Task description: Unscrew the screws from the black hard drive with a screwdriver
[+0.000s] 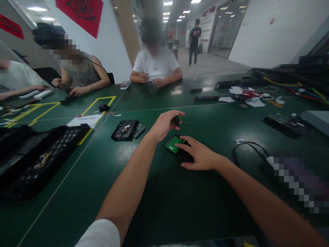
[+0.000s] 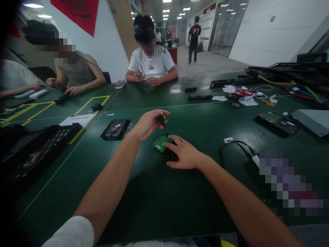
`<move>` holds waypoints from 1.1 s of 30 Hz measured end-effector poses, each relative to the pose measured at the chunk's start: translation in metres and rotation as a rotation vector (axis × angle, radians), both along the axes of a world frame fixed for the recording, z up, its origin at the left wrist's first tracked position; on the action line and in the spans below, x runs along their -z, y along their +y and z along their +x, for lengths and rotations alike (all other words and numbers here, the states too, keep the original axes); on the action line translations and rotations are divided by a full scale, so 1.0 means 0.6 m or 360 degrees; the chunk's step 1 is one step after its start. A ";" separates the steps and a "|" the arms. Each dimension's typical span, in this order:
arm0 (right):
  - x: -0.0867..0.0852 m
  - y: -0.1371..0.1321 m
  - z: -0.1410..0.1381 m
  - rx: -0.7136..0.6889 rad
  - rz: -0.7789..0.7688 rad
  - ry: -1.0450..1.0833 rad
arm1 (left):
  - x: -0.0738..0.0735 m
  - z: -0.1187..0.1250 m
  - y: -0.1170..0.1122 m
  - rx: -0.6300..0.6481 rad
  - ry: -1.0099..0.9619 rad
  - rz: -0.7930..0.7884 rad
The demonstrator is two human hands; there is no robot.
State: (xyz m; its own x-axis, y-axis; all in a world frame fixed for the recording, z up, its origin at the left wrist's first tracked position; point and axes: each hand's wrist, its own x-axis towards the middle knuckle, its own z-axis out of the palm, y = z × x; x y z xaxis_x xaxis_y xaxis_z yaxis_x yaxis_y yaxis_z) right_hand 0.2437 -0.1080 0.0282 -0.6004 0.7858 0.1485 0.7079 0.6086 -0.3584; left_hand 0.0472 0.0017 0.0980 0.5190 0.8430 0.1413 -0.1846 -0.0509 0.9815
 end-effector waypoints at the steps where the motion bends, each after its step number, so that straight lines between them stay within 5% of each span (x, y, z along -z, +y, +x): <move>1: 0.000 0.000 0.000 0.0002 0.0001 0.0006 | -0.001 -0.001 -0.001 0.0026 -0.0011 -0.0008; 5: -0.002 -0.001 0.000 0.0003 -0.0007 0.0018 | -0.004 -0.002 -0.004 0.0022 0.0070 0.0079; 12: -0.004 0.000 0.000 0.0019 -0.0017 -0.0013 | 0.006 0.002 0.003 -0.0279 0.0158 0.0195; 26: -0.002 0.000 -0.001 0.0009 -0.0001 -0.0022 | -0.001 -0.005 0.002 0.0066 -0.0050 -0.0014; 33: 0.001 0.000 0.001 0.0013 -0.0015 -0.0015 | -0.011 -0.004 -0.006 -0.0035 0.0000 -0.0027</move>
